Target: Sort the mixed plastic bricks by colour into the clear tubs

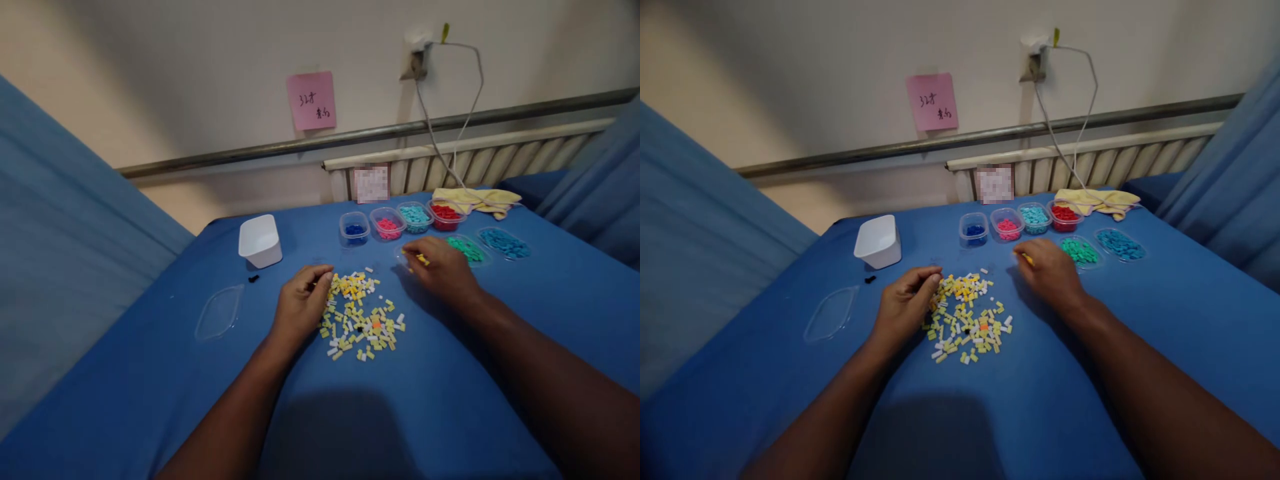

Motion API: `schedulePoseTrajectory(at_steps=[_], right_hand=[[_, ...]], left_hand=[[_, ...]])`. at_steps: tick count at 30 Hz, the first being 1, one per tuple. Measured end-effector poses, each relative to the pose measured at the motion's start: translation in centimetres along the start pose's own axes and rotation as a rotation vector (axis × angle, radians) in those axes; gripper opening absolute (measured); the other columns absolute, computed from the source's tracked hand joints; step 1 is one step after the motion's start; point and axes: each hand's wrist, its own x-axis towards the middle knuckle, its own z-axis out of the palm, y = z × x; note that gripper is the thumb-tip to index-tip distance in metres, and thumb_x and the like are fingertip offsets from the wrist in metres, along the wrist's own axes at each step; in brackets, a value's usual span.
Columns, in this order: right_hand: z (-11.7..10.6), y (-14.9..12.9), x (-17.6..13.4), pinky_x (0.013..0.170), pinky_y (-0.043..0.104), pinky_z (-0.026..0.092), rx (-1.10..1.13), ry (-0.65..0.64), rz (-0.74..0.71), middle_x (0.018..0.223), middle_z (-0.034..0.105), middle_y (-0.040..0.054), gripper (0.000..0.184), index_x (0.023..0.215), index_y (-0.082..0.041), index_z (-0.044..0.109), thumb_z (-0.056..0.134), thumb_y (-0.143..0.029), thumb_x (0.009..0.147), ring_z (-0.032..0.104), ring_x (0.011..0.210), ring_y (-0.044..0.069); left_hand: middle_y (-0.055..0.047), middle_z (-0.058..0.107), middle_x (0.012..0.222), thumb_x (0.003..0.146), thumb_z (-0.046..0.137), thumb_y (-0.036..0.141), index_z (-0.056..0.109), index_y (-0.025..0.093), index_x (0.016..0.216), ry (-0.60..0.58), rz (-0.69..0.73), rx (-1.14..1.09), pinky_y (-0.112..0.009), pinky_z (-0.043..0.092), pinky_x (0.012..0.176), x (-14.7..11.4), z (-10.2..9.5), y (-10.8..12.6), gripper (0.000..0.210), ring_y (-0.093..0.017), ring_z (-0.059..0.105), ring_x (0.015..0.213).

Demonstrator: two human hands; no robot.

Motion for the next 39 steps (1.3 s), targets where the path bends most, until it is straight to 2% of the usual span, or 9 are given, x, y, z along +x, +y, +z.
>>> schedulePoseTrajectory(at_steps=[4, 7, 9, 11, 17, 24, 27, 34, 39], right_hand=[[0.3, 3.9, 0.2, 0.089, 0.047, 0.057, -0.206, -0.057, 0.112, 0.112, 0.082, 0.0148, 0.026, 0.112, -0.019, 0.082, 0.058, -0.027, 0.104, 0.075, 0.103, 0.034], [0.6, 4.4, -0.1, 0.088, 0.044, 0.056, -0.267, -0.119, 0.109, 0.115, 0.083, 0.0132, 0.029, 0.116, -0.021, 0.083, 0.057, -0.027, 0.103, 0.075, 0.104, 0.032], [0.7, 4.2, -0.3, 0.087, 0.042, 0.056, -0.281, -0.156, 0.095, 0.115, 0.083, 0.0124, 0.029, 0.117, -0.022, 0.083, 0.058, -0.027, 0.103, 0.075, 0.104, 0.032], [0.7, 3.9, -0.4, 0.084, 0.041, 0.055, -0.291, -0.184, 0.084, 0.114, 0.083, 0.0122, 0.027, 0.114, -0.023, 0.084, 0.059, -0.028, 0.102, 0.075, 0.101, 0.031], [0.5, 3.0, -0.1, 0.086, 0.043, 0.056, -0.301, -0.169, 0.042, 0.112, 0.083, 0.0129, 0.027, 0.111, -0.022, 0.083, 0.057, -0.028, 0.104, 0.074, 0.101, 0.031], [1.2, -1.5, -0.8, 0.11, 0.052, 0.057, 0.136, -0.264, -0.262, 0.127, 0.082, 0.0139, 0.033, 0.125, -0.021, 0.08, 0.052, -0.031, 0.111, 0.075, 0.121, 0.031], [1.9, -2.7, -1.6, 0.118, 0.057, 0.053, 0.221, -0.336, -0.29, 0.141, 0.077, 0.0148, 0.036, 0.137, -0.021, 0.075, 0.052, -0.031, 0.111, 0.07, 0.136, 0.032], [2.9, -3.5, -1.6, 0.128, 0.059, 0.043, 0.266, -0.473, -0.277, 0.164, 0.059, 0.0167, 0.051, 0.16, -0.02, 0.058, 0.046, -0.039, 0.115, 0.052, 0.156, 0.032], [2.6, -4.7, -1.1, 0.134, 0.059, 0.033, 0.153, -0.664, -0.252, 0.174, 0.045, 0.018, 0.063, 0.164, -0.016, 0.055, 0.045, -0.053, 0.114, 0.039, 0.164, 0.036]], left_hand=[[-0.014, 0.073, 0.142, 0.109, 0.055, 0.047, 0.075, 0.018, 0.137, -0.135, 0.176, 0.336, -0.045, 0.048, 0.121, 0.7, -1.7, -1.8, 0.045, -0.029, 0.066, 0.136], [-0.016, 0.04, 0.176, 0.113, 0.042, 0.057, 0.047, 0.017, 0.168, -0.417, 0.183, 0.47, -0.049, 0.026, 0.136, 0.1, -1.1, -1.6, 0.068, -0.03, 0.035, 0.165], [-0.015, 0.022, 0.182, 0.113, 0.036, 0.065, 0.03, 0.018, 0.176, -0.593, 0.158, 0.542, -0.053, 0.017, 0.138, -0.4, -0.2, -1.0, 0.078, -0.031, 0.018, 0.171], [-0.016, 0.015, 0.183, 0.111, 0.033, 0.072, 0.024, 0.017, 0.177, -0.66, 0.142, 0.599, -0.056, 0.014, 0.138, -0.6, 0.6, -0.5, 0.086, -0.033, 0.012, 0.172], [-0.016, 0.012, 0.184, 0.11, 0.026, 0.075, 0.022, 0.012, 0.177, -0.651, 0.162, 0.688, -0.054, 0.013, 0.138, 0.5, 1.9, -0.6, 0.092, -0.033, 0.01, 0.172], [-0.022, 0.013, 0.182, 0.111, 0.022, 0.072, 0.024, 0.001, 0.174, -0.67, 0.204, 0.751, -0.048, 0.011, 0.139, 3.5, 3.7, -1.4, 0.096, -0.034, 0.009, 0.172], [-0.023, 0.014, 0.182, 0.11, 0.025, 0.073, 0.026, 0.003, 0.174, -0.672, 0.212, 0.769, -0.051, 0.011, 0.138, 3.8, 3.9, -0.9, 0.095, -0.035, 0.01, 0.172], [-0.019, 0.014, 0.183, 0.111, 0.025, 0.074, 0.021, 0.007, 0.176, -0.748, 0.248, 0.711, -0.05, 0.012, 0.139, -0.5, 1.2, 1.0, 0.093, -0.032, 0.012, 0.172], [-0.016, 0.015, 0.183, 0.112, 0.025, 0.073, 0.026, 0.012, 0.176, -0.698, 0.166, 0.779, -0.053, 0.014, 0.139, -2.3, -1.4, 0.5, 0.089, -0.032, 0.013, 0.172]])
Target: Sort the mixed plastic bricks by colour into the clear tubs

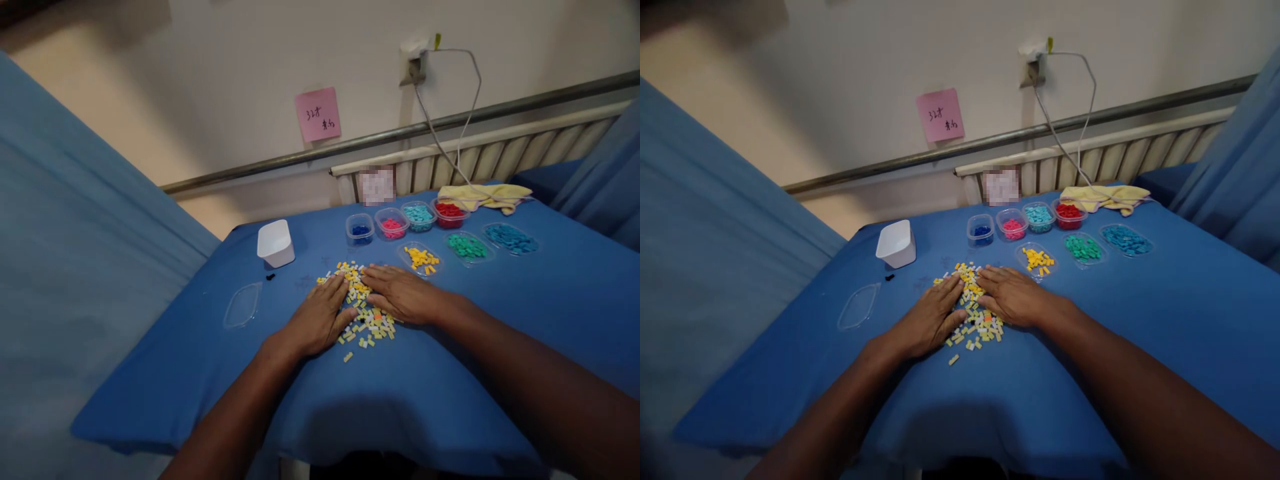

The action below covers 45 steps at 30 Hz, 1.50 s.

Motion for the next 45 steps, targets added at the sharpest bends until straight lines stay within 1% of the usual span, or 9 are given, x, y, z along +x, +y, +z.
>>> schedulePoseTrajectory(at_steps=[8, 12, 18, 21, 26, 34, 38, 41, 45], right_hand=[[-0.7, -1.2, -1.9, 0.134, 0.056, 0.033, 0.003, -0.054, -0.013, 0.175, 0.042, 0.0191, 0.072, 0.169, -0.013, 0.048, 0.038, -0.059, 0.115, 0.036, 0.165, 0.035], [-1.2, -1.3, -2.6, 0.129, 0.06, 0.039, 0.005, -0.01, 0.009, 0.169, 0.052, 0.0196, 0.065, 0.163, -0.017, 0.057, 0.047, -0.057, 0.113, 0.047, 0.159, 0.039], [-3.8, -1.1, -3.1, 0.098, 0.043, 0.056, 0.065, -0.044, -0.086, 0.112, 0.083, 0.0111, 0.031, 0.118, -0.023, 0.081, 0.053, -0.034, 0.111, 0.077, 0.108, 0.029], [-5.0, -0.5, -3.8, 0.091, 0.042, 0.056, 0.044, -0.103, -0.02, 0.111, 0.082, 0.0124, 0.029, 0.121, -0.022, 0.08, 0.061, -0.039, 0.107, 0.076, 0.104, 0.031], [-4.8, 0.3, -4.7, 0.095, 0.041, 0.056, 0.126, -0.148, 0.102, 0.13, 0.076, 0.0146, 0.073, 0.147, -0.022, 0.069, 0.091, -0.043, 0.08, 0.073, 0.11, 0.033], [-3.2, -3.7, -2.6, 0.078, 0.033, 0.053, 0.247, -0.171, 0.07, 0.113, 0.076, 0.0109, 0.037, 0.128, -0.018, 0.078, 0.077, -0.021, 0.092, 0.07, 0.086, 0.021], [-3.3, -3.0, -2.6, 0.081, 0.032, 0.054, 0.347, -0.042, 0.012, 0.108, 0.078, 0.0074, 0.029, 0.125, -0.021, 0.079, 0.075, -0.029, 0.097, 0.071, 0.088, 0.021], [-3.1, -0.8, -2.3, 0.088, 0.036, 0.054, 0.269, 0.183, 0.082, 0.106, 0.081, 0.0079, 0.023, 0.115, -0.023, 0.081, 0.063, -0.033, 0.106, 0.073, 0.095, 0.023], [-2.0, 0.9, -1.1, 0.091, 0.038, 0.054, 0.156, 0.144, 0.099, 0.106, 0.081, 0.0091, 0.026, 0.112, -0.022, 0.083, 0.059, -0.028, 0.106, 0.073, 0.099, 0.025]], left_hand=[[-0.015, 0.009, 0.184, 0.111, 0.023, 0.075, 0.019, 0.011, 0.178, -0.027, -0.031, -0.035, -0.054, 0.01, 0.14, 1.5, 0.6, 1.7, 0.092, -0.031, 0.006, 0.172], [-0.016, 0.009, 0.183, 0.111, 0.024, 0.075, 0.019, 0.011, 0.177, -0.005, -0.025, -0.008, -0.059, 0.007, 0.139, 1.9, 0.6, 3.3, 0.092, -0.032, 0.005, 0.172], [-0.015, 0.016, 0.182, 0.112, 0.027, 0.072, 0.026, 0.013, 0.176, -0.048, 0.049, 0.022, -0.057, 0.012, 0.139, -1.1, 0.5, 5.1, 0.087, -0.031, 0.014, 0.171], [-0.013, 0.018, 0.182, 0.112, 0.029, 0.072, 0.03, 0.015, 0.175, -0.015, 0.008, 0.054, -0.059, 0.012, 0.139, -3.0, 0.5, 4.9, 0.085, -0.031, 0.015, 0.171], [-0.016, 0.015, 0.183, 0.107, 0.036, 0.08, 0.022, 0.015, 0.177, 0.024, 0.017, 0.065, -0.059, 0.013, 0.139, -4.4, 1.5, 3.6, 0.096, -0.033, 0.013, 0.171], [-0.021, 0.027, 0.18, 0.111, 0.038, 0.07, 0.031, 0.014, 0.174, 0.136, 0.021, 0.091, -0.063, 0.026, 0.135, -3.6, 2.0, 1.3, 0.084, -0.036, 0.024, 0.169], [-0.021, 0.062, 0.156, 0.112, 0.054, 0.052, 0.06, 0.013, 0.15, 0.434, 0.183, 0.039, -0.054, 0.049, 0.118, -4.7, 1.3, 3.9, 0.055, -0.033, 0.059, 0.143], [-0.011, 0.077, 0.115, 0.11, 0.059, 0.038, 0.073, 0.018, 0.115, 0.496, 0.341, 0.008, -0.042, 0.057, 0.09, -4.4, 0.5, 5.5, 0.025, -0.024, 0.07, 0.101], [-0.01, 0.075, 0.101, 0.112, 0.052, 0.034, 0.077, 0.018, 0.107, 0.457, 0.13, 0.021, -0.04, 0.055, 0.087, -1.0, -1.1, 4.2, 0.03, -0.025, 0.069, 0.098]])
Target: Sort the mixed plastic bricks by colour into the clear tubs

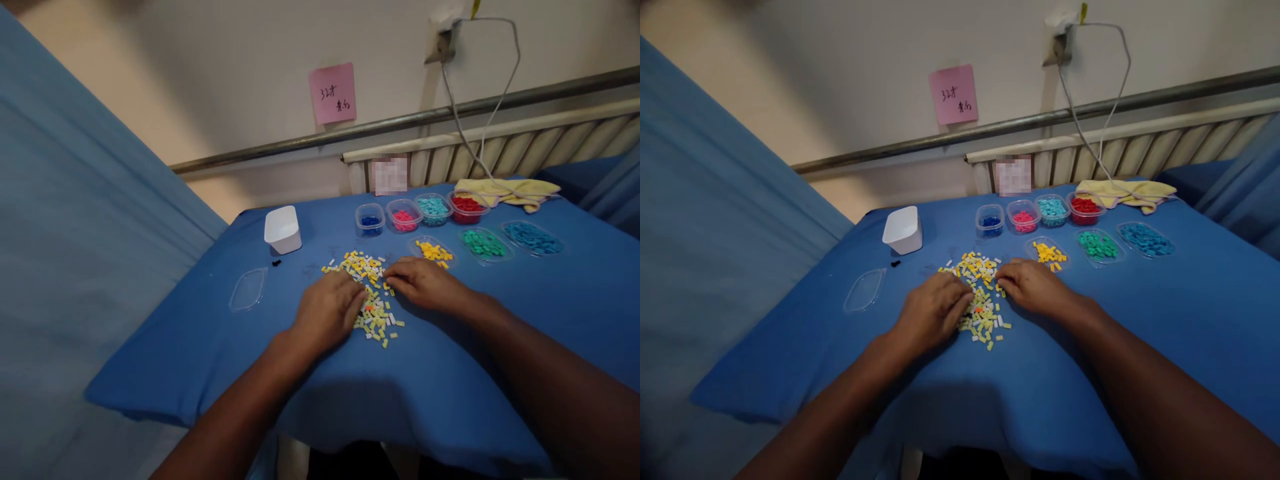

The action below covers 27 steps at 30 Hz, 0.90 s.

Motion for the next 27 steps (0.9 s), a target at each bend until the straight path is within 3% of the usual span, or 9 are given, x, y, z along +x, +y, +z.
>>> schedulePoseTrajectory(at_steps=[3, 5, 8, 15, 19, 24, 27], right_hand=[[0.6, -0.1, 0.4, 0.089, 0.038, 0.053, -0.028, -0.111, -0.026, 0.107, 0.08, 0.0095, 0.026, 0.114, -0.022, 0.084, 0.059, -0.028, 0.106, 0.073, 0.1, 0.026], [0.7, -0.4, 0.4, 0.085, 0.037, 0.052, -0.035, -0.126, -0.013, 0.105, 0.079, 0.009, 0.023, 0.112, -0.022, 0.083, 0.062, -0.027, 0.103, 0.072, 0.096, 0.025], [0.5, -0.7, 0.2, 0.078, 0.034, 0.049, -0.006, -0.111, 0.031, 0.099, 0.077, 0.0064, 0.016, 0.106, -0.022, 0.079, 0.065, -0.024, 0.097, 0.069, 0.089, 0.022], [0.8, -1.1, -0.1, 0.068, 0.03, 0.045, 0.125, -0.033, 0.132, 0.084, 0.073, 0.0011, 0.011, 0.1, -0.021, 0.073, 0.064, -0.024, 0.095, 0.065, 0.074, 0.018], [1.6, -0.8, -0.3, 0.066, 0.029, 0.048, 0.255, 0.016, 0.15, 0.083, 0.073, 0.0003, 0.013, 0.102, -0.022, 0.074, 0.064, -0.024, 0.094, 0.064, 0.07, 0.016], [2.1, -1.2, -0.7, 0.066, 0.03, 0.053, 0.339, 0.118, 0.092, 0.087, 0.074, 0.002, 0.018, 0.111, -0.023, 0.075, 0.07, -0.031, 0.097, 0.065, 0.073, 0.017], [2.0, -2.2, -0.8, 0.067, 0.031, 0.055, 0.332, 0.18, 0.038, 0.09, 0.074, 0.0025, 0.022, 0.118, -0.024, 0.075, 0.071, -0.035, 0.1, 0.066, 0.074, 0.018]], left_hand=[[-0.01, 0.076, 0.102, 0.108, 0.055, 0.031, 0.082, 0.022, 0.105, -0.162, -0.14, 0.037, -0.038, 0.054, 0.083, 2.9, 0.4, -2.1, 0.028, -0.026, 0.07, 0.098], [-0.009, 0.076, 0.103, 0.104, 0.057, 0.027, 0.083, 0.024, 0.102, -0.28, -0.14, 0.058, -0.037, 0.053, 0.081, 4.0, 0.8, -2.6, 0.027, -0.027, 0.071, 0.098], [-0.01, 0.076, 0.106, 0.101, 0.057, 0.025, 0.084, 0.025, 0.107, -0.343, -0.11, 0.077, -0.037, 0.053, 0.079, 4.4, 1.3, -2.3, 0.028, -0.028, 0.071, 0.101], [-0.008, 0.076, 0.105, 0.097, 0.056, 0.02, 0.082, 0.024, 0.105, -0.302, -0.106, -0.028, -0.035, 0.051, 0.075, 3.9, 1.4, -2.1, 0.027, -0.026, 0.071, 0.095], [-0.006, 0.074, 0.099, 0.091, 0.06, 0.018, 0.078, 0.023, 0.094, -0.276, -0.129, -0.135, -0.033, 0.047, 0.072, 3.8, 1.3, -2.6, 0.02, -0.022, 0.068, 0.087], [-0.002, 0.07, 0.087, 0.09, 0.064, 0.025, 0.072, 0.019, 0.094, -0.168, -0.285, -0.662, -0.028, 0.044, 0.065, 3.5, 1.9, -2.9, 0.011, -0.015, 0.059, 0.071], [0.0, 0.065, 0.076, 0.094, 0.069, 0.039, 0.072, 0.016, 0.092, -0.104, -0.387, -0.939, -0.026, 0.041, 0.06, 3.4, 3.0, -2.3, 0.023, -0.013, 0.052, 0.064]])
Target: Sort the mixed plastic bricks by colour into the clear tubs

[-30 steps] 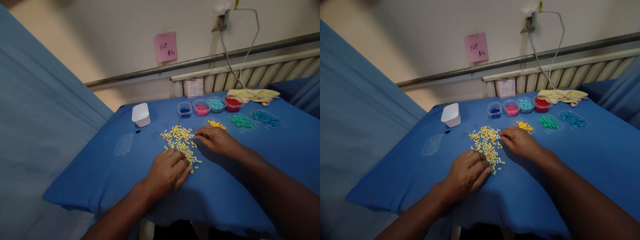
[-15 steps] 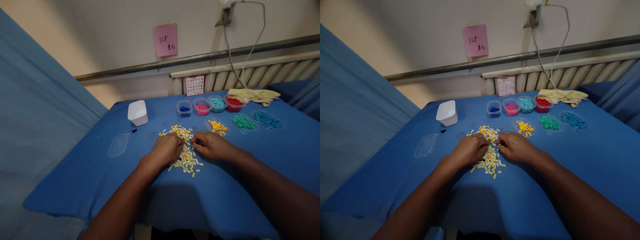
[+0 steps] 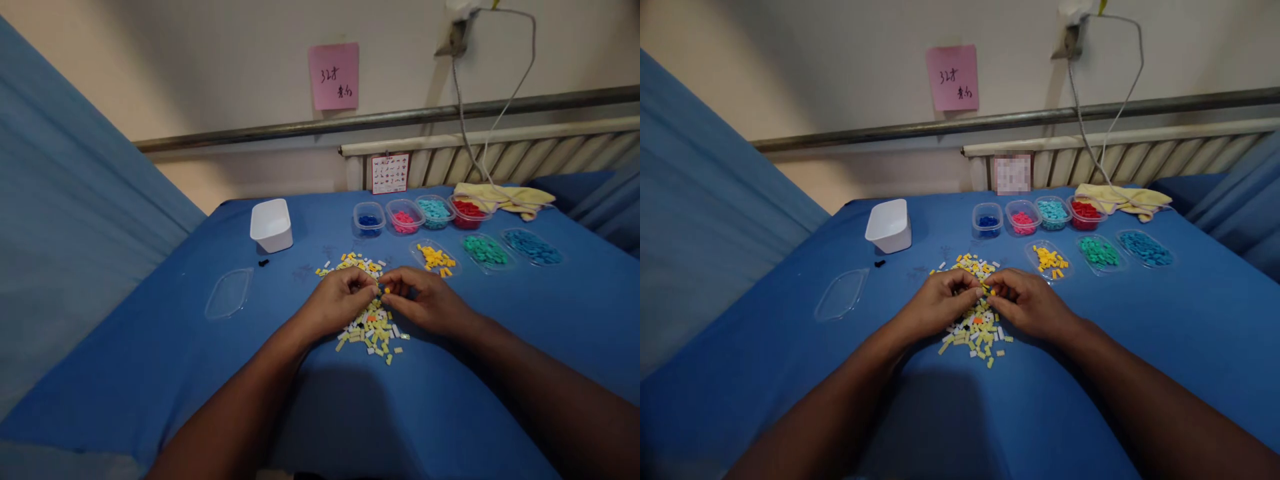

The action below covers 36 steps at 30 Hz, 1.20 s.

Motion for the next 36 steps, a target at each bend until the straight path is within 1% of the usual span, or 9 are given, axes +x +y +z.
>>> schedulePoseTrajectory(at_steps=[5, 9, 12, 18, 21, 24, 28, 32, 36], right_hand=[[-0.2, -1.1, 0.3, 0.076, 0.035, 0.056, -0.123, 0.023, -0.117, 0.094, 0.077, 0.0047, 0.017, 0.11, -0.025, 0.076, 0.062, -0.034, 0.107, 0.07, 0.084, 0.02], [-2.2, 0.1, 0.7, 0.081, 0.037, 0.056, -0.311, 0.071, -0.109, 0.099, 0.079, 0.008, 0.02, 0.11, -0.024, 0.078, 0.059, -0.031, 0.106, 0.072, 0.089, 0.023], [-4.7, 2.6, 0.6, 0.084, 0.04, 0.055, -0.548, 0.186, 0.005, 0.105, 0.079, 0.012, 0.026, 0.113, -0.022, 0.079, 0.057, -0.033, 0.106, 0.073, 0.095, 0.028], [-7.7, 6.6, 0.2, 0.082, 0.044, 0.054, -0.829, 0.163, 0.275, 0.115, 0.077, 0.0163, 0.034, 0.124, -0.021, 0.08, 0.057, -0.037, 0.104, 0.071, 0.106, 0.035], [-7.2, 6.0, 0.4, 0.084, 0.045, 0.054, -0.812, 0.176, 0.239, 0.118, 0.078, 0.0167, 0.038, 0.129, -0.02, 0.078, 0.057, -0.039, 0.105, 0.071, 0.108, 0.036], [-5.8, 4.1, 0.6, 0.089, 0.044, 0.055, -0.744, 0.158, 0.103, 0.116, 0.078, 0.0156, 0.035, 0.123, -0.02, 0.078, 0.052, -0.037, 0.109, 0.071, 0.108, 0.034], [-3.2, 1.6, 0.5, 0.092, 0.041, 0.054, -0.609, 0.01, -0.067, 0.113, 0.079, 0.013, 0.03, 0.116, -0.021, 0.079, 0.051, -0.032, 0.111, 0.071, 0.106, 0.029], [-1.6, 0.7, 0.1, 0.087, 0.038, 0.053, -0.561, -0.146, -0.108, 0.105, 0.078, 0.0104, 0.029, 0.111, -0.022, 0.079, 0.052, -0.032, 0.111, 0.07, 0.099, 0.026], [-1.2, 0.6, 0.0, 0.086, 0.036, 0.052, -0.485, -0.124, -0.094, 0.102, 0.078, 0.0086, 0.027, 0.111, -0.022, 0.079, 0.054, -0.032, 0.111, 0.07, 0.096, 0.024]], left_hand=[[-0.003, 0.073, 0.081, 0.1, 0.067, 0.045, 0.078, 0.017, 0.09, 0.082, 0.066, -0.025, -0.029, 0.049, 0.069, 0.2, 1.3, -0.4, 0.031, -0.016, 0.063, 0.074], [-0.004, 0.078, 0.096, 0.105, 0.063, 0.039, 0.082, 0.021, 0.102, 0.238, 0.203, 0.206, -0.034, 0.054, 0.087, 0.7, 0.0, -0.8, 0.026, -0.02, 0.071, 0.092], [-0.005, 0.078, 0.111, 0.105, 0.062, 0.03, 0.082, 0.023, 0.113, 0.333, 0.259, 0.429, -0.036, 0.054, 0.094, 1.2, -1.4, -1.5, 0.022, -0.021, 0.072, 0.105], [-0.009, 0.077, 0.114, 0.108, 0.057, 0.028, 0.081, 0.024, 0.114, 0.043, 0.316, 0.885, -0.044, 0.052, 0.1, 1.8, -1.5, -2.0, 0.025, -0.027, 0.068, 0.11], [-0.011, 0.075, 0.11, 0.107, 0.055, 0.028, 0.081, 0.024, 0.111, 0.013, 0.265, 1.017, -0.046, 0.051, 0.093, 2.0, -0.9, -1.2, 0.026, -0.031, 0.066, 0.108], [-0.011, 0.075, 0.109, 0.105, 0.055, 0.025, 0.081, 0.026, 0.11, -0.009, 0.275, 1.065, -0.045, 0.05, 0.088, 2.1, -0.6, -0.5, 0.026, -0.031, 0.066, 0.105], [-0.009, 0.075, 0.102, 0.103, 0.056, 0.022, 0.081, 0.025, 0.099, -0.031, 0.263, 1.097, -0.043, 0.05, 0.084, 2.2, -0.3, 0.2, 0.025, -0.03, 0.068, 0.101], [-0.009, 0.078, 0.102, 0.101, 0.056, 0.019, 0.08, 0.023, 0.098, -0.005, 0.204, 1.058, -0.041, 0.052, 0.082, 2.4, 0.0, 0.4, 0.024, -0.03, 0.071, 0.102], [-0.007, 0.08, 0.111, 0.098, 0.058, 0.016, 0.079, 0.023, 0.105, 0.035, 0.147, 0.908, -0.039, 0.054, 0.087, 2.4, -0.6, 0.3, 0.023, -0.028, 0.073, 0.105]])
